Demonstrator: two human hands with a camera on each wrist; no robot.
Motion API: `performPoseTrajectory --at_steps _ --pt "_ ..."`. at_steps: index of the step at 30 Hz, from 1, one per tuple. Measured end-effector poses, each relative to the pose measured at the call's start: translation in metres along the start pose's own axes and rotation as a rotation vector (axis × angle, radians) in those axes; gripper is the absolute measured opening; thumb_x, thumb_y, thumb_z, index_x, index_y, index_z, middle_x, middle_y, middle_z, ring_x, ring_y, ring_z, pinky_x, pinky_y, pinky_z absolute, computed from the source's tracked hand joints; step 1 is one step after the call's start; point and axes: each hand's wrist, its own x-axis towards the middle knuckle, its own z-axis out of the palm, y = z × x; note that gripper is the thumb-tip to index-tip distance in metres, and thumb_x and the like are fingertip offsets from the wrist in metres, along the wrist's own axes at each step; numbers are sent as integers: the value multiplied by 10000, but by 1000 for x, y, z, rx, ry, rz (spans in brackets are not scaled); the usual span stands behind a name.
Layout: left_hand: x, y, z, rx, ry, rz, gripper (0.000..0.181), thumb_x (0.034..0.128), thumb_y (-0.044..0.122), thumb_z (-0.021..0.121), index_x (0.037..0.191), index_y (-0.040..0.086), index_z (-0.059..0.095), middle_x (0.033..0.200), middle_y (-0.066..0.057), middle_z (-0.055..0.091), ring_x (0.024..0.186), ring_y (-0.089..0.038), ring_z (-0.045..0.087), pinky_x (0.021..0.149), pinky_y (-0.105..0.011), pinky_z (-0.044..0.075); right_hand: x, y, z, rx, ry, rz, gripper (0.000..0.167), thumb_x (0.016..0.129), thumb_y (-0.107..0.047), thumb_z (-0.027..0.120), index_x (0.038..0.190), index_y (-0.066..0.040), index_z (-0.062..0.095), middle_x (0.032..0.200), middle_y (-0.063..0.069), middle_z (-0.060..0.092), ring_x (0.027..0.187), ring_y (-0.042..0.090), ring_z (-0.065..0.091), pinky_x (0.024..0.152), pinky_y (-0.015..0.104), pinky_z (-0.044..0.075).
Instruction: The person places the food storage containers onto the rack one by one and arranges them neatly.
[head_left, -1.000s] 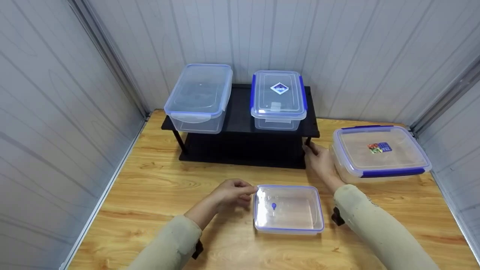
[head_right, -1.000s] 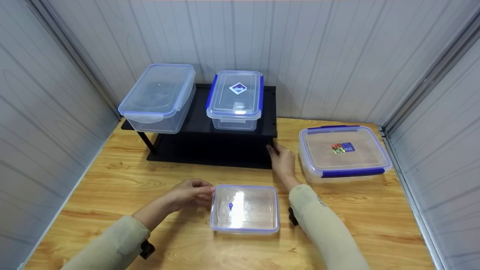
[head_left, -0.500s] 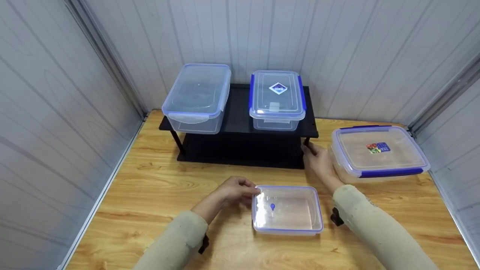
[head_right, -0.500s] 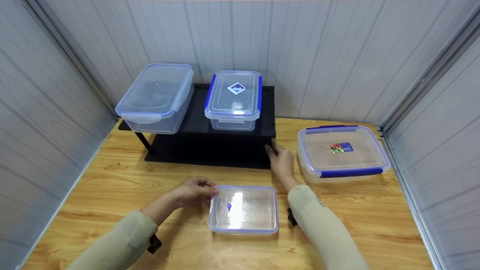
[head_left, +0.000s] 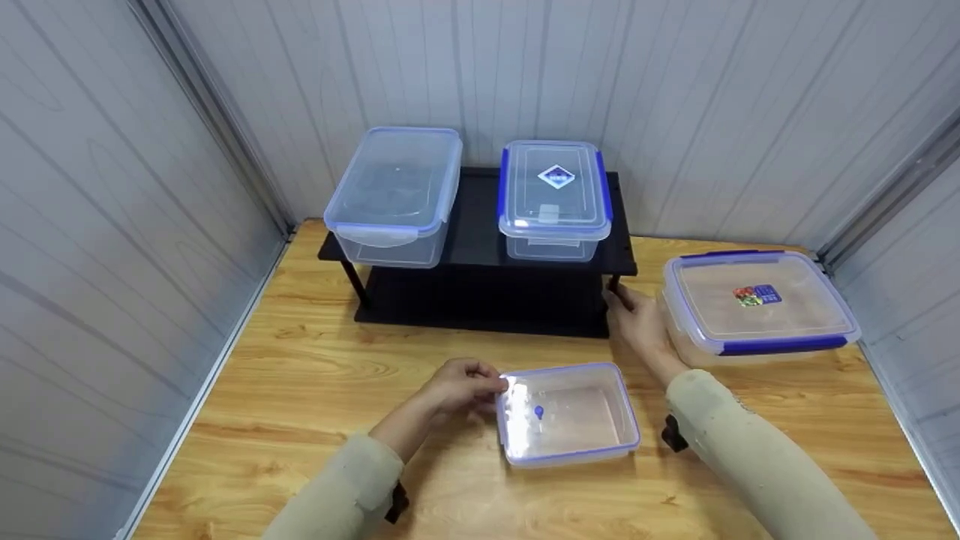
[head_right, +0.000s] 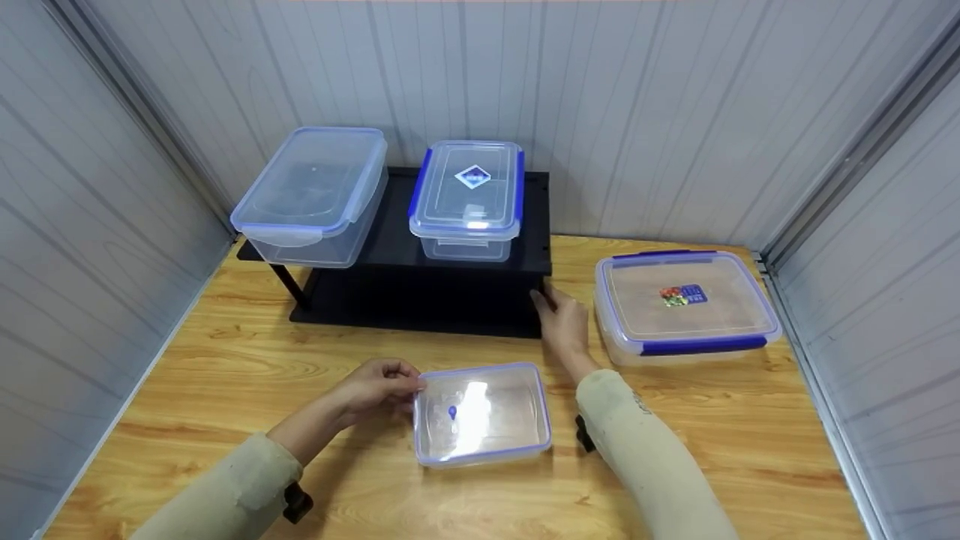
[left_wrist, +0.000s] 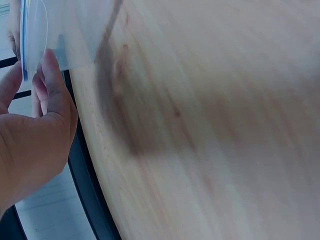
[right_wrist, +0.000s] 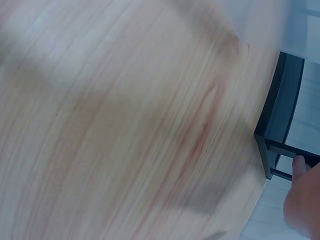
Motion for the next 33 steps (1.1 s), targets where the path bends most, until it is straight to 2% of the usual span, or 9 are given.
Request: performPoseTrajectory --at_steps 7,10,17,19,23,25,27,31,33 --pt "-23 -14 -4 -111 78 6 207 940 37 803 1062 -61 667 920 -95 687 781 -168 714 817 -349 673 -1 -1 -2 -8 -1 8 309 1082 -175 652 1343 -30 730 1328 171 708 1251 346 665 1085 502 548" --pt "-33 -20 -1 -189 124 6 216 949 18 790 1081 -79 649 938 -95 669 764 -161 712 811 -346 674 -1 0 -2 -14 6 11 300 1080 -175 654 1323 -23 741 1307 173 719 1229 349 676 1070 508 555" --pt "-52 -28 10 -290 229 5 259 969 55 784 1129 -82 633 934 -104 699 819 -172 698 795 -306 666 1 2 -2 -28 8 19 288 1083 -166 651 1301 -4 747 1308 180 716 1243 358 671 1078 511 551" --pt "-56 -31 14 -310 237 2 276 982 69 774 1153 -80 619 960 -109 697 850 -178 697 819 -303 663 1 2 -1 -9 1 16 291 1084 -149 642 1305 14 738 1299 188 719 1234 346 672 1057 468 565" --pt "-62 -34 18 -345 228 -6 263 994 79 760 1151 -72 611 984 -115 682 871 -179 698 854 -310 660 1 2 0 20 -4 11 294 1084 -120 634 1311 45 723 1269 202 730 1185 315 683 933 233 566" --pt "-63 -35 18 -357 220 -23 240 992 81 762 1125 -64 624 974 -112 674 867 -179 694 853 -308 661 1 2 0 13 -2 11 293 1085 -115 630 1311 44 724 1262 200 734 1174 305 686 894 174 541" --pt "-64 -35 19 -362 214 -46 226 991 93 766 1106 -54 639 972 -108 671 865 -182 695 846 -306 662 1 2 1 2 -1 11 292 1084 -118 629 1311 38 727 1263 197 735 1180 305 686 915 210 557" --pt "-65 -35 18 -360 212 -85 229 994 130 771 1094 -41 658 979 -103 680 861 -186 705 841 -311 664 0 0 1 -6 -7 21 297 1086 -135 630 1314 25 730 1282 190 729 1203 316 680 1009 435 581" --pt "-65 -36 18 -368 213 -91 225 994 132 771 1090 -39 660 975 -104 683 854 -185 710 836 -312 665 0 -1 1 -7 -13 28 306 1089 -145 625 1326 21 725 1293 192 723 1212 326 676 1028 494 572"
